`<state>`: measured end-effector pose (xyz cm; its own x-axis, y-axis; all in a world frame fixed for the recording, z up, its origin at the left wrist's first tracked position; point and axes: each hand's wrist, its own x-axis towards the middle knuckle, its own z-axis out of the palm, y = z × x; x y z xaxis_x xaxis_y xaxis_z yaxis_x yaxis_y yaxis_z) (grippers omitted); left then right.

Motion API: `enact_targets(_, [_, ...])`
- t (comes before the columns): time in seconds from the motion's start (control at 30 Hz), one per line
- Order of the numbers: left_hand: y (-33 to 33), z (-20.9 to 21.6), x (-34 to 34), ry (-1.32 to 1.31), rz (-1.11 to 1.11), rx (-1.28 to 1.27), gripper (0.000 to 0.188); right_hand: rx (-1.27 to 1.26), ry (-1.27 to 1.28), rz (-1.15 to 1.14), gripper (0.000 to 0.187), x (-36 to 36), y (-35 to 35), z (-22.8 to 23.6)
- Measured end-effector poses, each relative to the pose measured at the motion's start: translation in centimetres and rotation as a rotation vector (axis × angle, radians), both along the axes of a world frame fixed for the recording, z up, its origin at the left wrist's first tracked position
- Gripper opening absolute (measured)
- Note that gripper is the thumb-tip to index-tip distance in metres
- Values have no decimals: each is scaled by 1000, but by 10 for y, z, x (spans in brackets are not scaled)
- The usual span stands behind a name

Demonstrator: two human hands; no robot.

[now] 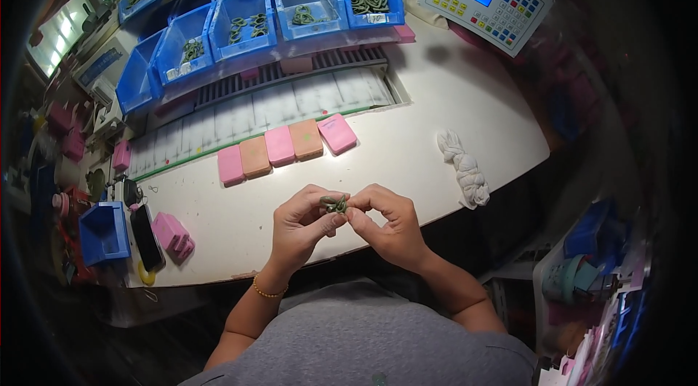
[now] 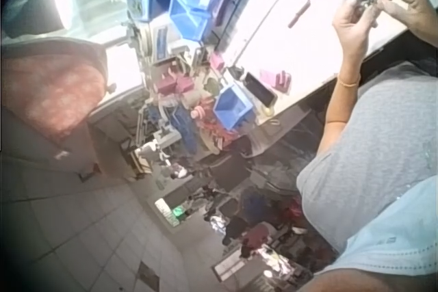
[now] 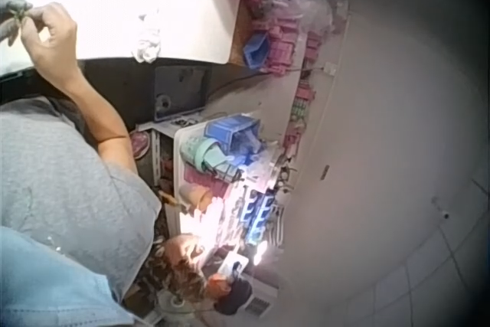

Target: The person is assembling small green and blue floral components into a pink mold/base.

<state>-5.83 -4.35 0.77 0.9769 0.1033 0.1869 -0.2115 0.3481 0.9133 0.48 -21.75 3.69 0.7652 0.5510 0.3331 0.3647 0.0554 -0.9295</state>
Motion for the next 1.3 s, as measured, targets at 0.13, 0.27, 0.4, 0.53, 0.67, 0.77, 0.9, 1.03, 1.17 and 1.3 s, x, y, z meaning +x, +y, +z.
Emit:
enact_targets(0.13, [-6,-4,3,55,-4,-90,24,115,134,26,9,-2,4,-11])
enact_targets(0.27, [-15,-13,4,49,-48,-294,25,292,369,107,10,-6,6,-19])
enact_targets(0.4, [-20,-23,5,30,-74,-386,28,339,391,90,9,-8,8,-22])
enact_targets(0.53, [-28,-27,7,17,-5,-375,28,374,409,75,8,-9,9,-23])
enact_targets(0.67, [-32,-23,9,-5,48,-283,32,317,384,4,7,-7,10,-24])
enact_targets(0.77, [-25,-16,7,24,106,-138,32,-33,-132,-212,7,1,9,-22])
enact_targets(0.9, [-11,-9,4,47,190,54,25,-198,-496,-297,7,7,5,-15])
enact_targets(1.03, [-6,-7,6,58,92,-135,21,-185,-547,-221,6,5,3,-8])
enact_targets(1.17, [-5,-6,5,147,4,-328,23,-137,-331,-68,7,2,0,-5])
enact_targets(1.3, [-5,-2,3,207,-51,-426,21,-49,-75,92,15,1,-5,-8])
